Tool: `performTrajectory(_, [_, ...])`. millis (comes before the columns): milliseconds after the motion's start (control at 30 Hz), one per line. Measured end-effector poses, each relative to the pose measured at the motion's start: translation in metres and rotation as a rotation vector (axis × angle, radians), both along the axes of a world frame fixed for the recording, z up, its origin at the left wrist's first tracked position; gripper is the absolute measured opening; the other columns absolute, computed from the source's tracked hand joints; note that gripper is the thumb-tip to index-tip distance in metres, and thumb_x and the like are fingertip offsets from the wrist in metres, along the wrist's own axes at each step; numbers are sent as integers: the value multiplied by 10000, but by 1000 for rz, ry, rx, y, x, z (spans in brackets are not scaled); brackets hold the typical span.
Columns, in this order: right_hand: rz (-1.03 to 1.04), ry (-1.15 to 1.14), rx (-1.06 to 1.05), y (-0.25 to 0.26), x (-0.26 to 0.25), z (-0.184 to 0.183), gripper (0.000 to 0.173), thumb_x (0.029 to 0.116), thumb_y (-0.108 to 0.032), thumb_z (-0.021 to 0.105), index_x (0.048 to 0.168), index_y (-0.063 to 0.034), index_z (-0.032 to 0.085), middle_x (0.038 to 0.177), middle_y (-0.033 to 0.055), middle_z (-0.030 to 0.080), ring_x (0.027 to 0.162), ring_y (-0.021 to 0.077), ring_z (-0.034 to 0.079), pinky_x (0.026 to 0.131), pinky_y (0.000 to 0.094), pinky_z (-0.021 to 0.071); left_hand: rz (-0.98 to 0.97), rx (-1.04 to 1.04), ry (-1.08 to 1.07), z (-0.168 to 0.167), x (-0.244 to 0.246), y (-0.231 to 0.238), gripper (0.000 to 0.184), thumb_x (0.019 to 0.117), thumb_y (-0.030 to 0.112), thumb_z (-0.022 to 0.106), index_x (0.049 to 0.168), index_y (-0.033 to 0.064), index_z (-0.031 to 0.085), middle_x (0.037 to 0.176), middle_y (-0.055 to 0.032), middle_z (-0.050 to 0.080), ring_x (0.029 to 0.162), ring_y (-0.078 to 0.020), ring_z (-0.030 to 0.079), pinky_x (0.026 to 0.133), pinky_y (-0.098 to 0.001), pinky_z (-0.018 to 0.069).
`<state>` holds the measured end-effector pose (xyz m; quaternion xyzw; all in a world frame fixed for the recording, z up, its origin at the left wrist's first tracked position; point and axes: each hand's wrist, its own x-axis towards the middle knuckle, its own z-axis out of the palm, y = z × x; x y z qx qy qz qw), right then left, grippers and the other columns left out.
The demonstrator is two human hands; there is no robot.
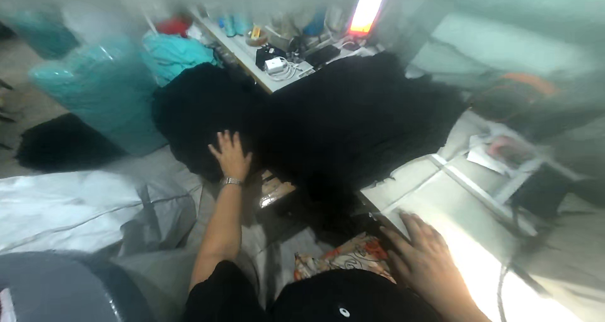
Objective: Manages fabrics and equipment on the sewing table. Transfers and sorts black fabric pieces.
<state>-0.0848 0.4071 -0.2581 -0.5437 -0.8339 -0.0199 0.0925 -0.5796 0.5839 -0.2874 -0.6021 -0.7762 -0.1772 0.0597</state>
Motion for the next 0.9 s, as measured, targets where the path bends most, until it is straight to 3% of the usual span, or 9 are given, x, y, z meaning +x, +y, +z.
performTrajectory(133, [-5, 3, -27, -2, 1, -1, 427, 925, -396, 557, 1305, -273, 707, 1594, 187, 428, 1485, 443, 365, 1185, 648, 296, -79, -179, 59, -12, 9, 51, 1037, 740, 291, 900, 1589, 47, 355, 1663, -239, 266, 1556, -461, 170, 1164, -803, 84])
performTrajectory(300, [-33, -24, 10, 0, 0, -3, 360, 929, -371, 561, 1240, -309, 733, 1582, 136, 457, 1479, 400, 388, 1172, 649, 304, -36, -326, 148, -9, 4, 83, 1066, 707, 358, 892, 1562, -12, 373, 1638, -274, 292, 1511, -535, 225, 1149, -815, 131])
performTrajectory(367, [-37, -39, 18, 2, -1, -4, 348, 932, -374, 569, 1235, -322, 732, 1585, 124, 456, 1483, 392, 383, 1174, 647, 304, -50, -324, 130, -6, 4, 81, 1003, 741, 344, 867, 1550, -8, 391, 1601, -284, 353, 1485, -528, 293, 1143, -798, 185])
performTrajectory(533, [-44, -31, 15, 2, -2, 1, 313, 940, -364, 593, 1218, -340, 736, 1601, 100, 442, 1494, 361, 380, 1177, 639, 309, -54, -214, -38, 3, -1, 76, 692, 775, 155, 819, 1400, -4, 569, 1410, -245, 574, 1354, -449, 504, 1135, -752, 271])
performTrajectory(600, [-48, -19, 3, 3, -3, 2, 314, 925, -345, 620, 1216, -332, 739, 1607, 97, 434, 1502, 356, 367, 1184, 640, 299, -39, -222, -104, 8, -1, 74, 648, 795, 117, 791, 1392, -8, 573, 1396, -246, 586, 1342, -433, 522, 1154, -732, 261])
performTrajectory(733, [-66, -15, -36, 2, -5, 4, 308, 917, -331, 640, 1209, -328, 735, 1615, 88, 425, 1507, 351, 359, 1191, 632, 286, -52, -263, -95, 15, -3, 76, 562, 806, 131, 796, 1315, -27, 616, 1337, -271, 606, 1270, -465, 559, 1104, -728, 329])
performTrajectory(900, [-63, -17, -67, 5, -4, 8, 356, 878, -392, 676, 1224, -328, 732, 1615, 89, 424, 1507, 354, 358, 1190, 637, 286, -109, -338, -99, 24, -9, 82, 635, 791, 195, 868, 1319, -52, 616, 1366, -283, 586, 1262, -490, 560, 1085, -725, 364])
